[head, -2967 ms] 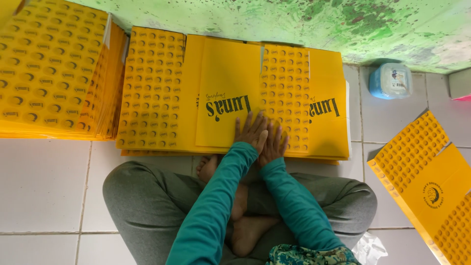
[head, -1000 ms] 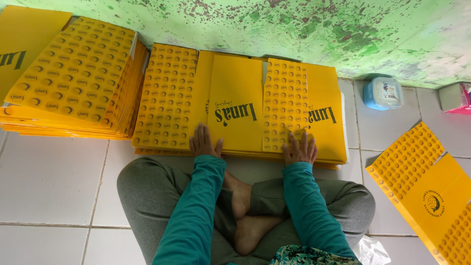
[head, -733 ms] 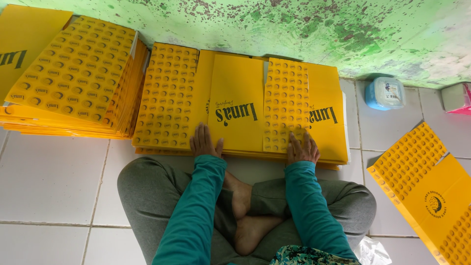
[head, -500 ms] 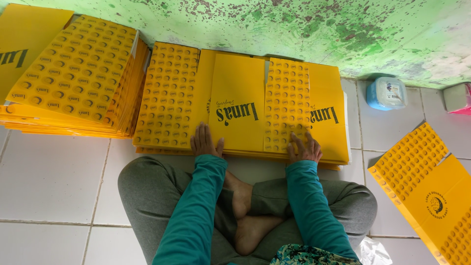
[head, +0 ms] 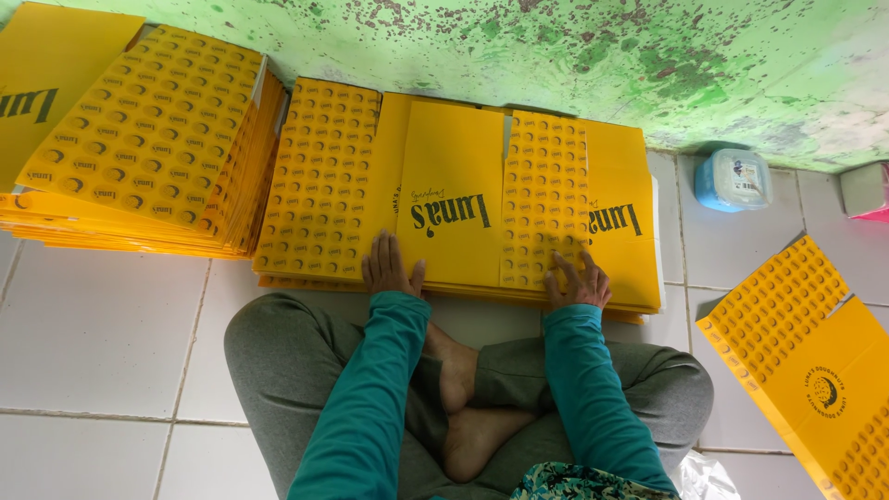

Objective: Folding flat yellow cardboard sheets into boxes and stacking them

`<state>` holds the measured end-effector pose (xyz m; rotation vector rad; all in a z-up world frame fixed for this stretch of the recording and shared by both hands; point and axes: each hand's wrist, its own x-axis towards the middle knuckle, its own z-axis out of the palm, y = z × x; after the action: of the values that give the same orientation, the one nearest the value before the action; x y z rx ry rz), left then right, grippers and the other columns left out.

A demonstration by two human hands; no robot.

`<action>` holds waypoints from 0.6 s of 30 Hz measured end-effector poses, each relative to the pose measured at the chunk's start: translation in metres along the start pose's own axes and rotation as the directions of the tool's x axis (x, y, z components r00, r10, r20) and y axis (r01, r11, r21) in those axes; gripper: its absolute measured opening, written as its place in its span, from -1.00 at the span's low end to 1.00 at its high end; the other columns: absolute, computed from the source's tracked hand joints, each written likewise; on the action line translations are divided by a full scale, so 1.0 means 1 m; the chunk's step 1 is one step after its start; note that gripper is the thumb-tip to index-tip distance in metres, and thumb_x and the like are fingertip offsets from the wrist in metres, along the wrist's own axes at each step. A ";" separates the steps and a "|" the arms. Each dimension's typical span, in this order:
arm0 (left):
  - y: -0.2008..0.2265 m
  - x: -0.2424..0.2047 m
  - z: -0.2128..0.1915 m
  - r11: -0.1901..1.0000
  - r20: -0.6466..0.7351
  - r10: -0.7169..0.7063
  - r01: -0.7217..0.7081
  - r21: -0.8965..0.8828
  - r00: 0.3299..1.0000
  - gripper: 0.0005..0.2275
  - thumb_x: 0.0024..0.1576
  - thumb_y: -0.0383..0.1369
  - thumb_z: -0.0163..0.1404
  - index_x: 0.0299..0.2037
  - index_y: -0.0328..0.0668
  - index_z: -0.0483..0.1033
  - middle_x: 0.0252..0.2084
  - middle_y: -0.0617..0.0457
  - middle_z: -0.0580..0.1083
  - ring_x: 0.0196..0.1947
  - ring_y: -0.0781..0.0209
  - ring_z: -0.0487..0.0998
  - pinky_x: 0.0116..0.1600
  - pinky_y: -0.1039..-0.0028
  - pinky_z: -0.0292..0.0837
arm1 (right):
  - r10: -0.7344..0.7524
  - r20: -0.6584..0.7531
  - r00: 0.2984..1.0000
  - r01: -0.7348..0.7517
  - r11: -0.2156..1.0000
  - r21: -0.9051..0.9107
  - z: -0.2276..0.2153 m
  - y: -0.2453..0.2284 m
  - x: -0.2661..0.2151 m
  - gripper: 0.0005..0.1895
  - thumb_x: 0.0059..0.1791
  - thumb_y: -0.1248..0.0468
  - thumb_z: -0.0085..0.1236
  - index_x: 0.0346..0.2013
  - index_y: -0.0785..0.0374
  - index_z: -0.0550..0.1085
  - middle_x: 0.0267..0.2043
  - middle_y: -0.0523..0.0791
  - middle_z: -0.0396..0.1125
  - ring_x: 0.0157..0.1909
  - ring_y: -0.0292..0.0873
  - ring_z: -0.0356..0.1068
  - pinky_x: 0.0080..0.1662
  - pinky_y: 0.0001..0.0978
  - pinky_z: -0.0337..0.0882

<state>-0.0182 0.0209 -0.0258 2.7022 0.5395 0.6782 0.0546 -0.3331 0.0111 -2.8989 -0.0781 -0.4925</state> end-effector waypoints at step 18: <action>0.003 0.001 -0.006 1.000 -0.001 0.002 -0.002 -0.007 1.000 -0.35 0.27 0.14 -0.19 0.46 -0.07 0.13 0.52 0.05 0.10 0.53 0.10 0.03 0.54 0.14 -0.29 | 0.019 0.078 0.997 -0.027 0.995 0.099 0.000 0.027 0.018 -0.28 -0.20 -0.41 0.20 0.24 -0.51 0.41 0.31 -0.17 0.23 0.20 -0.03 0.31 0.21 -0.12 0.30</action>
<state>-0.0199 0.0198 -0.0194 2.6964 0.5341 0.6813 0.0742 -0.3587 0.0118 -2.8173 -0.0781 -0.3616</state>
